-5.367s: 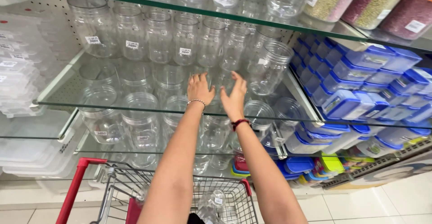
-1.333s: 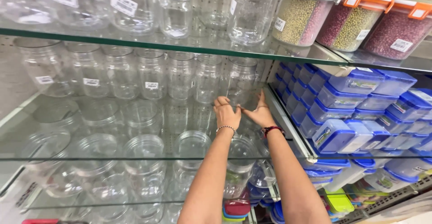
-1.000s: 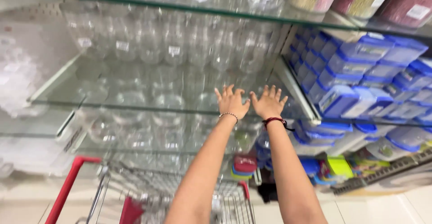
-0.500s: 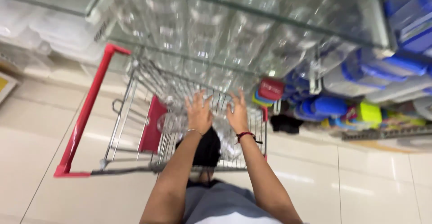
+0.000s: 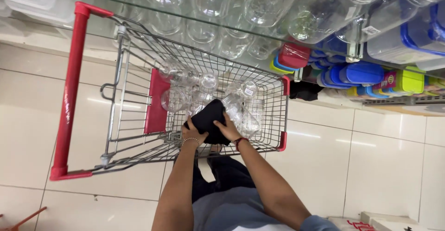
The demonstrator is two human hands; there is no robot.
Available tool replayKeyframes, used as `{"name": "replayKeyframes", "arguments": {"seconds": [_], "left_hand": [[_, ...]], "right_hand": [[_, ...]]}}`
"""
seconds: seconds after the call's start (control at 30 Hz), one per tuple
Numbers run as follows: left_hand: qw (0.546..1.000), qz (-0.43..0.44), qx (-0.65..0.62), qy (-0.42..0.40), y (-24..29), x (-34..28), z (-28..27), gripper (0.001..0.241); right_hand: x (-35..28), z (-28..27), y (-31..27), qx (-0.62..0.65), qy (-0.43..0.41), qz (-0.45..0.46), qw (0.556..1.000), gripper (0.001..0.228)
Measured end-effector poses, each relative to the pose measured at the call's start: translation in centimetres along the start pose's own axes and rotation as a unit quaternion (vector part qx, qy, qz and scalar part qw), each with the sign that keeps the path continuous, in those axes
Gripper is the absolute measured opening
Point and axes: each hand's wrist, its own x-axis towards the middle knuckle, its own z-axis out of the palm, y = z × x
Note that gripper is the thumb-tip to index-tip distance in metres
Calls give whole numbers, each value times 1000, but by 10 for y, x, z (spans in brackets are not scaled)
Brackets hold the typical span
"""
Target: Cleaning empty plastic jars in a retail setting before placing them on shelves.
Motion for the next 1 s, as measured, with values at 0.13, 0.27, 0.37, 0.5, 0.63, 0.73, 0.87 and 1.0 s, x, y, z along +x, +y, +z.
{"name": "replayKeyframes", "arguments": {"seconds": [0.13,0.27,0.37,0.5,0.63,0.73,0.87,1.0], "left_hand": [[996,-8,-53,72,6,-5,-10,82],[966,216,67,125,16,-2,-5,33],[941,336,-11,45,36,-12,14,26],[915,327,-223,-74,63,-15,53,30],[780,217,-527,-257,75,-4,75,38],[884,186,-429,17,65,25,106,48],[954,6,-296,-41,61,36,116,92],[930,-31,-351,-107,73,44,146,137]], "right_hand": [[-23,-2,-47,-24,-25,25,999,91],[-60,-18,-111,107,-75,174,976,92],[-72,-29,-118,190,-77,218,954,94],[-41,-48,-38,332,2,154,931,81],[-55,-95,-39,329,205,61,920,45],[-70,-126,-39,261,342,11,903,49],[-71,-144,-10,2,465,-73,882,58],[-77,-137,-10,-110,224,-37,968,96]]}}
